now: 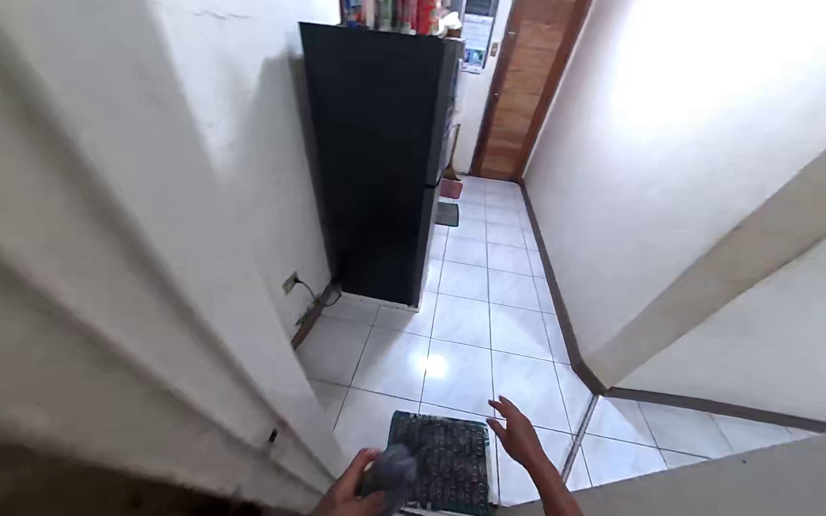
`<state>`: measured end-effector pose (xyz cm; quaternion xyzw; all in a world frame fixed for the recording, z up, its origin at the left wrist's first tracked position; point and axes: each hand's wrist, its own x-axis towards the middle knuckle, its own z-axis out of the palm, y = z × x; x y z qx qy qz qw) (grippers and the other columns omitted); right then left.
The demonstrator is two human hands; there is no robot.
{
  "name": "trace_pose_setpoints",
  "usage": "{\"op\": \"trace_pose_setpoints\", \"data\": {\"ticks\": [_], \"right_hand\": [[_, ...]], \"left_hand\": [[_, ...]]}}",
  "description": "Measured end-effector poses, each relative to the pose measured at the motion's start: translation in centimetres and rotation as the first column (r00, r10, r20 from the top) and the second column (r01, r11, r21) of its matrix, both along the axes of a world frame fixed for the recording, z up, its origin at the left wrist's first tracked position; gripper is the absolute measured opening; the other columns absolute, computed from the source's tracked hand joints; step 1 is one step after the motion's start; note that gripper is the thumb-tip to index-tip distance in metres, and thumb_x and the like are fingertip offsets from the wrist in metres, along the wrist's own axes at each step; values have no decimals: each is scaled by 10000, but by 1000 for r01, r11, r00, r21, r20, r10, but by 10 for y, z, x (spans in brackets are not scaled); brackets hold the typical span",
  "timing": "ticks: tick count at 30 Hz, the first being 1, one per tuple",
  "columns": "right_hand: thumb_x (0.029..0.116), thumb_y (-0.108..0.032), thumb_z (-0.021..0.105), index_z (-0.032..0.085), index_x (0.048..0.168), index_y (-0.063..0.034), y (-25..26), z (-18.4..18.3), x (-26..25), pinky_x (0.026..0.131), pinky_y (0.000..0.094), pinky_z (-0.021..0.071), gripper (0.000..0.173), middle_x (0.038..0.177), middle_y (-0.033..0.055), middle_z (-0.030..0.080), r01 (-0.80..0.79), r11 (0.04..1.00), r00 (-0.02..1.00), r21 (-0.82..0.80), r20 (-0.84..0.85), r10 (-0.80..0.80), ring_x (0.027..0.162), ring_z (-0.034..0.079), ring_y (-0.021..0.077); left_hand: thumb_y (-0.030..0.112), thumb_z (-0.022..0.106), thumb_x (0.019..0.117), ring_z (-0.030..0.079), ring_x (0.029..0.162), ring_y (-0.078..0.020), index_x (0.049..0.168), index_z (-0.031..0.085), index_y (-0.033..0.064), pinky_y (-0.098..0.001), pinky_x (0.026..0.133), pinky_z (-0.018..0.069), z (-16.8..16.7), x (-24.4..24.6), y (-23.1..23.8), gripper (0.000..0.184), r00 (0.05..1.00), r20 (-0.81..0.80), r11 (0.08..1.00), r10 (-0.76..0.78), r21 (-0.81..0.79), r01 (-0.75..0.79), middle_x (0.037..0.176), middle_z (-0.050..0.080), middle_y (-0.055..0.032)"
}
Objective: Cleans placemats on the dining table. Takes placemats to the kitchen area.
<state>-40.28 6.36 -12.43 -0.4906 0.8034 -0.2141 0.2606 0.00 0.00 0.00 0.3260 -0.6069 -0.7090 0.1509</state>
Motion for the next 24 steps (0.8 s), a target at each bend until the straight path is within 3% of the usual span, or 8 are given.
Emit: {"op": "trace_pose_setpoints", "data": {"ticks": [2, 4, 7, 10, 14, 19, 21, 24], "right_hand": [[1019, -198, 625, 579, 1425, -11, -16, 42, 7, 1090, 438, 520, 449, 1477, 201, 561, 68, 987, 953, -145, 301, -21, 1259, 643, 300], [1038, -223, 546, 570, 1406, 10, -27, 81, 16, 986, 400, 575, 436, 1396, 147, 633, 181, 940, 745, -288, 664, 60, 1152, 692, 234], [929, -477, 696, 550, 1418, -26, -44, 111, 6, 937, 354, 583, 681, 1320, 52, 683, 223, 852, 466, -473, 820, 333, 1105, 693, 146], [920, -125, 729, 584, 1306, 32, -74, 117, -33, 944, 332, 596, 442, 1185, 72, 711, 159, 854, 680, -496, 682, 269, 1051, 702, 123], [883, -172, 795, 656, 1251, 46, -117, 110, -107, 879, 421, 572, 449, 1173, 196, 689, 87, 938, 928, -334, 369, 45, 966, 688, 254], [958, -184, 703, 650, 1177, 57, -137, 120, -186, 862, 497, 555, 330, 978, 210, 701, 285, 935, 936, -210, 270, -224, 879, 691, 309], [954, -173, 698, 660, 1145, 59, -127, 137, -215, 886, 531, 544, 303, 976, 221, 707, 357, 905, 920, -230, 253, -299, 910, 696, 331], [889, -115, 749, 672, 1058, 82, -92, 179, -266, 879, 367, 533, 270, 1050, 173, 665, 513, 738, 842, -439, 426, -332, 970, 637, 204]], "left_hand": [[65, 703, 900, 675, 1099, -187, 1434, 394, -27, -397, 967, 573, 3, -75, -23, 624, 988, -154, 996, 3, -92, -17, 1227, 661, -138], [30, 721, 869, 688, 1080, -178, 1406, 412, -30, -378, 949, 589, 10, -140, -48, 622, 967, -255, 993, 4, -110, -33, 1212, 672, -121], [-28, 702, 865, 685, 1087, -178, 1375, 426, -16, -360, 920, 604, 17, -217, -90, 580, 943, -329, 998, -50, -38, 40, 1272, 631, -110], [19, 791, 826, 683, 1062, -187, 1271, 527, -30, -344, 889, 615, 0, -282, -133, 520, 972, -225, 983, -61, -181, 19, 1208, 637, -132], [245, 857, 821, 702, 1069, -169, 1306, 591, -31, -376, 967, 582, -13, -353, -175, 619, 998, -23, 954, 57, -292, -61, 1151, 719, -130], [147, 870, 795, 722, 929, -143, 1174, 639, -59, -342, 871, 606, 0, -443, -219, 489, 1000, -22, 974, -13, -228, 8, 1012, 740, -113], [109, 857, 779, 705, 973, -132, 1286, 544, -90, -314, 887, 600, 6, -484, -217, 629, 990, -90, 979, -110, -182, 92, 1090, 709, -133], [320, 887, 722, 681, 1002, -88, 1440, 347, -46, -285, 860, 607, 6, -546, -212, 970, 938, -227, 963, -262, -6, 268, 1177, 646, -82]]}}
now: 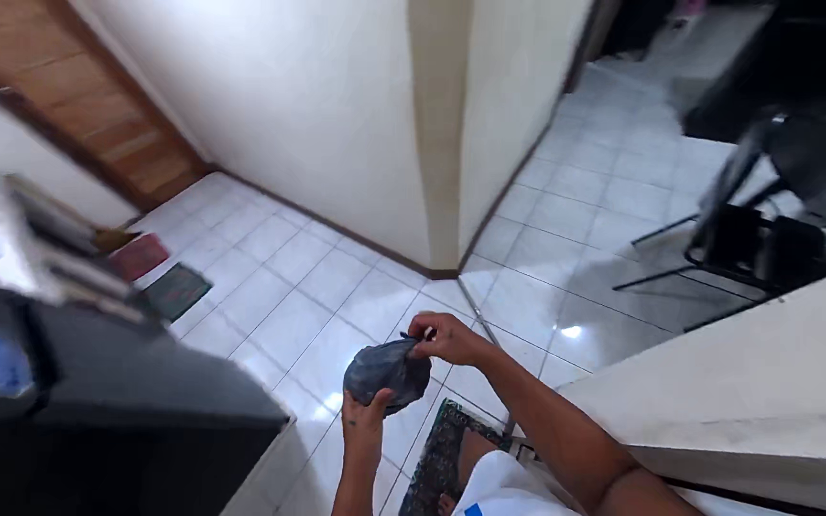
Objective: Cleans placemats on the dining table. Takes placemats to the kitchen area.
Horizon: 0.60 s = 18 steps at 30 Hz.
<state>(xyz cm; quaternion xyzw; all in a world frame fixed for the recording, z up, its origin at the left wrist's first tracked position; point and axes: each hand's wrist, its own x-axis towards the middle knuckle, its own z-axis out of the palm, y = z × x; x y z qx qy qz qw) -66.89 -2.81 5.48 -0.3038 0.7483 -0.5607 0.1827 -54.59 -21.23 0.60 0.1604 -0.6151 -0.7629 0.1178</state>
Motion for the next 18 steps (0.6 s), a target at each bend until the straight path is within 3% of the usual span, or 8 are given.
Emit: {"op": "trace_pose_setpoints", "data": {"ticks": [2, 4, 6, 9, 12, 15, 16, 18], "right_hand": [[876, -55, 735, 646, 1053, 70, 19, 11, -37, 881, 292, 545, 235, 1079, 110, 644, 31, 982, 994, -185, 106, -12, 993, 626, 120], [920, -42, 672, 593, 1082, 25, 26, 0, -77, 826, 288, 547, 192, 991, 53, 631, 75, 975, 979, -210, 202, -32, 901, 623, 82], [952, -48, 655, 594, 1138, 78, 29, -11, -116, 839, 347, 536, 233, 1015, 142, 643, 193, 974, 963, -119, 215, -165, 901, 622, 153], [986, -27, 613, 573, 1193, 82, 44, 9, -165, 852, 344, 555, 238, 1076, 153, 640, 380, 910, 894, -166, 319, -315, 938, 636, 157], [1027, -28, 538, 534, 1226, 41, 61, -2, -217, 846, 326, 556, 210, 1089, 111, 637, 433, 856, 865, -282, 399, -306, 939, 641, 124], [1036, -35, 501, 597, 1266, 76, 92, -7, -252, 997, 489, 509, 274, 1188, 255, 669, 435, 895, 899, 99, 10, -438, 1115, 660, 322], [1028, -38, 501, 618, 1249, 62, 104, 5, -255, 982, 516, 511, 269, 1163, 260, 680, 451, 880, 892, 149, -102, -440, 1104, 666, 354], [1006, -60, 565, 659, 1185, 68, 136, 30, -260, 927, 450, 517, 239, 1112, 232, 678, 491, 869, 865, 59, -153, -478, 1018, 653, 303]], "left_hand": [[585, 956, 535, 696, 980, -85, 1410, 368, 3, -300, 847, 620, -5, -40, 4, 1204, 991, -12, 983, -137, 121, 137, 1133, 674, -29], [628, 965, 445, 707, 946, -89, 1346, 420, 31, -308, 832, 627, -11, -78, 15, 1209, 980, -12, 964, -201, 173, 200, 1072, 699, -7], [471, 968, 568, 688, 967, -72, 1384, 373, 12, -294, 838, 620, -14, -116, 22, 1110, 980, -5, 971, -200, 136, 199, 1112, 660, -9], [52, 721, 771, 685, 980, -73, 1404, 361, 31, -301, 828, 619, -15, -174, 23, 729, 975, -23, 970, -222, 96, 223, 1138, 648, 2], [34, 683, 832, 700, 956, -91, 1307, 461, 72, -311, 830, 618, -24, -233, 24, 526, 921, -123, 929, -370, -18, 370, 1105, 696, 44], [-10, 521, 948, 653, 828, -32, 1186, 572, -51, -253, 770, 592, -20, -283, 50, 246, 920, -161, 906, -357, -300, 299, 1001, 640, 26], [-39, 473, 946, 624, 792, -17, 1128, 617, -68, -227, 746, 576, -18, -298, 57, 234, 924, -205, 908, -323, -342, 241, 988, 610, 16], [-46, 404, 972, 643, 765, -9, 1054, 612, 35, -221, 722, 590, -13, -328, 75, 238, 938, -209, 940, -277, -263, 219, 942, 640, 79]]}}
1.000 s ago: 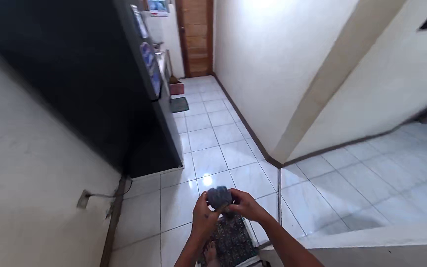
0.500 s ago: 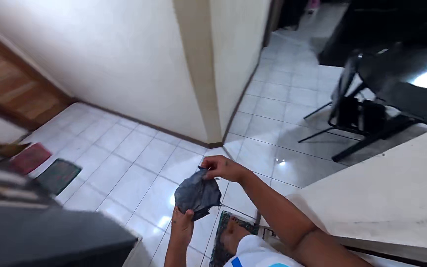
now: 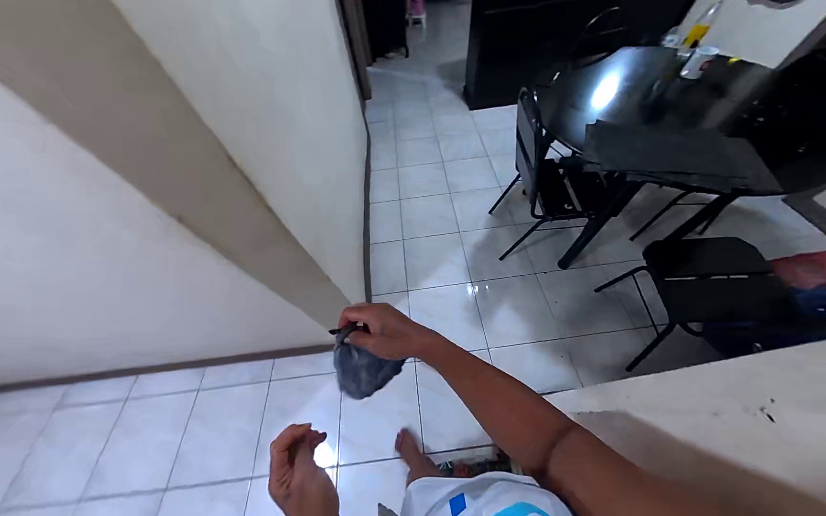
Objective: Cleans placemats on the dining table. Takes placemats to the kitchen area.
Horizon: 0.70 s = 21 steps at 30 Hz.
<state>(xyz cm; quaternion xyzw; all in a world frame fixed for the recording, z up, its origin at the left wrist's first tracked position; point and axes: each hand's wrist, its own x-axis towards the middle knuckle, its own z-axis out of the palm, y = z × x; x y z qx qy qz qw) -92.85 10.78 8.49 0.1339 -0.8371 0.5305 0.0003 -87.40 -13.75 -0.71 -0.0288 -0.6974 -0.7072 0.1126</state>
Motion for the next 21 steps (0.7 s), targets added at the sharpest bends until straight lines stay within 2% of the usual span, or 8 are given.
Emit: {"op": "trace_pose_setpoints", "data": {"ticks": [1, 3, 5, 8, 11, 15, 17, 21], "right_hand": [[994, -71, 598, 666, 1151, 78, 20, 5, -6, 905, 402, 520, 226, 1089, 209, 683, 25, 997, 1000, -74, 11, -24, 984, 648, 248], [988, -104, 601, 659, 1078, 62, 64, -6, -26, 848, 367, 512, 198, 986, 148, 660, 148, 986, 981, -77, 137, -137, 906, 616, 178], [970, -193, 627, 677, 1022, 30, 102, -21, -42, 817, 491, 521, 234, 935, 170, 674, 264, 951, 931, 160, 213, -295, 895, 649, 264], [959, -165, 655, 664, 1022, 46, 160, -13, -46, 828, 408, 515, 220, 932, 146, 654, 486, 874, 855, 16, 201, -479, 876, 620, 205], [1005, -170, 631, 630, 1231, 16, 231, -28, -53, 884, 456, 538, 293, 999, 183, 685, 661, 750, 717, 25, 273, -641, 905, 656, 248], [1033, -154, 557, 652, 1127, 47, 264, -20, -40, 853, 363, 521, 241, 980, 142, 673, 608, 794, 759, 11, 285, -585, 889, 630, 166], [1023, -128, 568, 643, 1107, 40, 272, -31, -29, 793, 298, 519, 202, 920, 94, 658, 608, 790, 776, -80, 274, -569, 823, 610, 104], [901, -64, 620, 636, 1066, -10, 308, -64, -14, 714, 251, 527, 173, 874, 15, 643, 735, 598, 678, -321, 310, -667, 762, 604, 50]], "left_hand": [[2, 377, 1017, 661, 794, -35, 1106, 571, 61, -250, 731, 601, 4, -16, 12, 222, 993, 111, 999, -31, 48, 26, 952, 647, 76], [179, 334, 1097, 672, 945, -133, 1425, 427, 64, -354, 810, 594, 3, -51, 39, 359, 911, 354, 977, -211, 108, 184, 1142, 622, -23], [244, 349, 1096, 654, 1073, -224, 1560, 300, 107, -444, 868, 573, -3, -85, 71, 486, 786, 496, 929, -368, 159, 335, 1317, 583, -108], [192, 461, 1050, 621, 1139, -255, 1510, 394, 68, -459, 866, 565, -5, -135, 128, 482, 656, 548, 837, -518, 167, 521, 1388, 548, -137], [253, 476, 1073, 591, 1232, -320, 1499, 443, 68, -519, 912, 555, -10, -176, 184, 465, 484, 619, 712, -619, 180, 679, 1444, 525, -166], [375, 368, 1106, 562, 1277, -360, 1546, 397, 117, -567, 932, 539, -21, -218, 277, 511, 179, 708, 464, -683, 231, 855, 1496, 483, -165], [536, 283, 1098, 569, 1281, -385, 1584, 364, 183, -590, 919, 543, -28, -222, 328, 605, 4, 755, 376, -656, 322, 869, 1525, 474, -161], [769, 149, 993, 534, 1286, -468, 1612, 278, 224, -648, 944, 508, -51, -212, 438, 835, -348, 743, 261, -572, 567, 781, 1546, 412, -245]]}}
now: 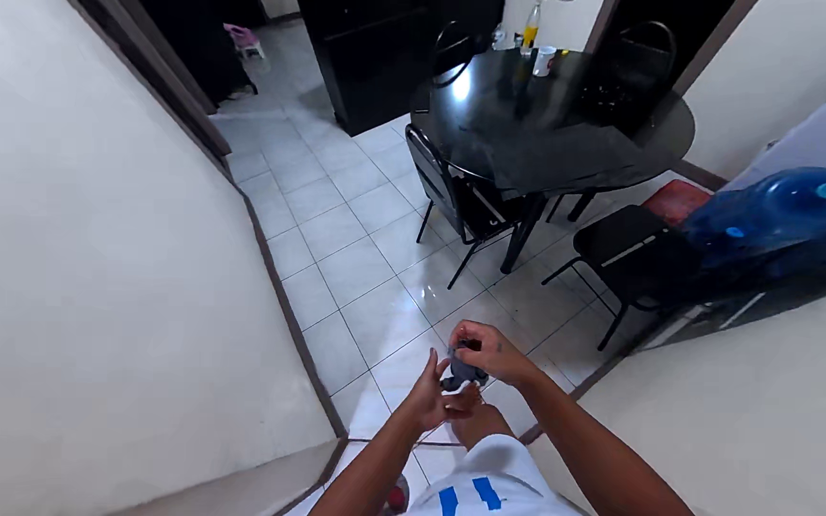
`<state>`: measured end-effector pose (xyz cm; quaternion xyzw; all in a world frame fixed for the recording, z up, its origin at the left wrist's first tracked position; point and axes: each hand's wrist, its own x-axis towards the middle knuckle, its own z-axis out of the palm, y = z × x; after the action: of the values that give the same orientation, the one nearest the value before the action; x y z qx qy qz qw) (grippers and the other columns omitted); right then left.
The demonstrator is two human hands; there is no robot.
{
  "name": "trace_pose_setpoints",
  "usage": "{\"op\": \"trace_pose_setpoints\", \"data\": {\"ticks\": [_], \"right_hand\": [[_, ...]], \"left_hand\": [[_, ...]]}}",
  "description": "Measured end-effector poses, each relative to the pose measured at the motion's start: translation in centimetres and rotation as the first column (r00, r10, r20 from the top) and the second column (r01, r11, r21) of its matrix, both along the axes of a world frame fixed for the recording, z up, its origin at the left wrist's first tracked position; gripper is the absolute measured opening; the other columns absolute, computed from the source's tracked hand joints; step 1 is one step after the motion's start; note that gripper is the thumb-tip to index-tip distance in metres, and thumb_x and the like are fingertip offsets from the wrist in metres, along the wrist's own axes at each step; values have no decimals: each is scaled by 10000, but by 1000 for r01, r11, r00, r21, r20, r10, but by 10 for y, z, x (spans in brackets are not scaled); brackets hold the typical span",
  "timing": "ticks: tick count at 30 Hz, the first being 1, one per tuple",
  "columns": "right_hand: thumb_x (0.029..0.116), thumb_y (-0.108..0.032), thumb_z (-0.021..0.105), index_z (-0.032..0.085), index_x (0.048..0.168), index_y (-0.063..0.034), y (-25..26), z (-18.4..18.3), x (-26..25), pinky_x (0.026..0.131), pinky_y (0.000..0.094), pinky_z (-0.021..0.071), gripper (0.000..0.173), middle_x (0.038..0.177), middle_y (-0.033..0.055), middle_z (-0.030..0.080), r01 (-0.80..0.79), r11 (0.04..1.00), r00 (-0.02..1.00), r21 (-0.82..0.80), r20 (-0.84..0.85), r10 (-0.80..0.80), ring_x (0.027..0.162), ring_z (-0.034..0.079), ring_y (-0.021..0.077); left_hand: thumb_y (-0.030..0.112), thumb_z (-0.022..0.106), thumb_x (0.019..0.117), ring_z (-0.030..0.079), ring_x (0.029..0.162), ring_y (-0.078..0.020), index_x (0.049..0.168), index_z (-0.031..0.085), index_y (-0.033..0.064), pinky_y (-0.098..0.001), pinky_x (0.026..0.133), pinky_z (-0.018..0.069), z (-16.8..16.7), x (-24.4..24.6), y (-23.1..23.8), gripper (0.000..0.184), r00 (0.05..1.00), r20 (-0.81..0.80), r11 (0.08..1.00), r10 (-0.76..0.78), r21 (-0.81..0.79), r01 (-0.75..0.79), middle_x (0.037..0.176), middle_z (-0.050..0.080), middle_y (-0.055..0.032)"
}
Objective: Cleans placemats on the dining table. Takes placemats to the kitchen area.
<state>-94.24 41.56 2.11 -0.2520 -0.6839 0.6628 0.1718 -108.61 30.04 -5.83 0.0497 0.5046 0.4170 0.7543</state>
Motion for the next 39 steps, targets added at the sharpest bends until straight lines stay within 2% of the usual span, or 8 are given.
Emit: {"op": "trace_pose_setpoints", "data": {"ticks": [6, 11, 17, 20, 24, 29, 36, 39], "right_hand": [[881, -16, 633, 638, 1130, 17, 86, -6, 51, 844, 307, 574, 251, 1023, 47, 695, 215, 971, 975, -106, -35, -220, 921, 667, 102], [1041, -316, 584, 599, 1386, -38, 183, -17, 99, 1046, 524, 508, 443, 1391, 212, 596, 291, 911, 724, 294, 555, -410, 1213, 633, 357], [978, -186, 668, 521, 1380, 38, 223, -3, 66, 925, 364, 596, 484, 1219, 159, 675, 524, 843, 844, -123, 212, -493, 1058, 698, 191], [968, -157, 677, 723, 1124, 23, 270, -9, 82, 914, 313, 584, 243, 1013, 87, 759, 550, 831, 804, 84, 214, -554, 956, 717, 105], [1013, -211, 569, 745, 969, 33, 344, 11, 122, 892, 558, 532, 305, 1017, 208, 706, 262, 818, 763, 512, 409, -500, 985, 685, 347], [996, -79, 583, 746, 1065, 51, 443, 49, 135, 907, 284, 563, 220, 1096, 138, 740, 648, 618, 662, 445, 74, -746, 994, 691, 96], [1019, -113, 594, 700, 1214, 63, 579, 56, 137, 1089, 359, 516, 283, 1359, 213, 632, 611, 407, 698, 679, -219, -682, 1256, 633, 209], [992, -74, 600, 736, 1181, 17, 633, 21, 152, 1072, 519, 510, 250, 1288, 217, 685, 285, 529, 756, 800, 152, -637, 1216, 660, 334]], "left_hand": [[506, 294, 1100, 702, 888, -203, 1151, 635, 67, -393, 796, 596, 3, 13, 134, 559, 975, 193, 983, 108, 127, -134, 972, 716, -107], [402, 316, 1129, 624, 1113, -263, 1482, 417, 40, -462, 948, 526, 50, 13, 243, 516, 884, -456, 976, 106, 217, -6, 1266, 615, -198], [305, 306, 1109, 647, 1036, -211, 1505, 455, 130, -390, 822, 559, 105, 43, 333, 458, 973, -220, 942, -70, 305, 137, 1271, 630, -116], [96, 474, 1032, 656, 1054, -218, 1500, 464, 95, -392, 849, 572, 109, 39, 382, 469, 946, -262, 912, -190, 309, 269, 1307, 616, -141], [69, 684, 960, 678, 1055, -217, 1448, 496, 58, -383, 886, 591, 86, 35, 452, 523, 891, -401, 867, -213, 342, 361, 1288, 629, -162], [400, 531, 1068, 572, 1261, -295, 1495, 460, 141, -493, 938, 533, 54, 22, 560, 504, 925, -354, 962, -138, 174, 210, 1463, 527, -136], [274, 651, 1019, 598, 1212, -361, 1543, 362, 35, -500, 942, 544, -14, 30, 669, 644, 874, -468, 991, -131, -65, 113, 1479, 488, -241], [268, 668, 1004, 576, 1254, -388, 1541, 376, 35, -543, 971, 532, -33, 40, 693, 654, 825, -545, 988, -152, -117, 105, 1453, 511, -257]]}}
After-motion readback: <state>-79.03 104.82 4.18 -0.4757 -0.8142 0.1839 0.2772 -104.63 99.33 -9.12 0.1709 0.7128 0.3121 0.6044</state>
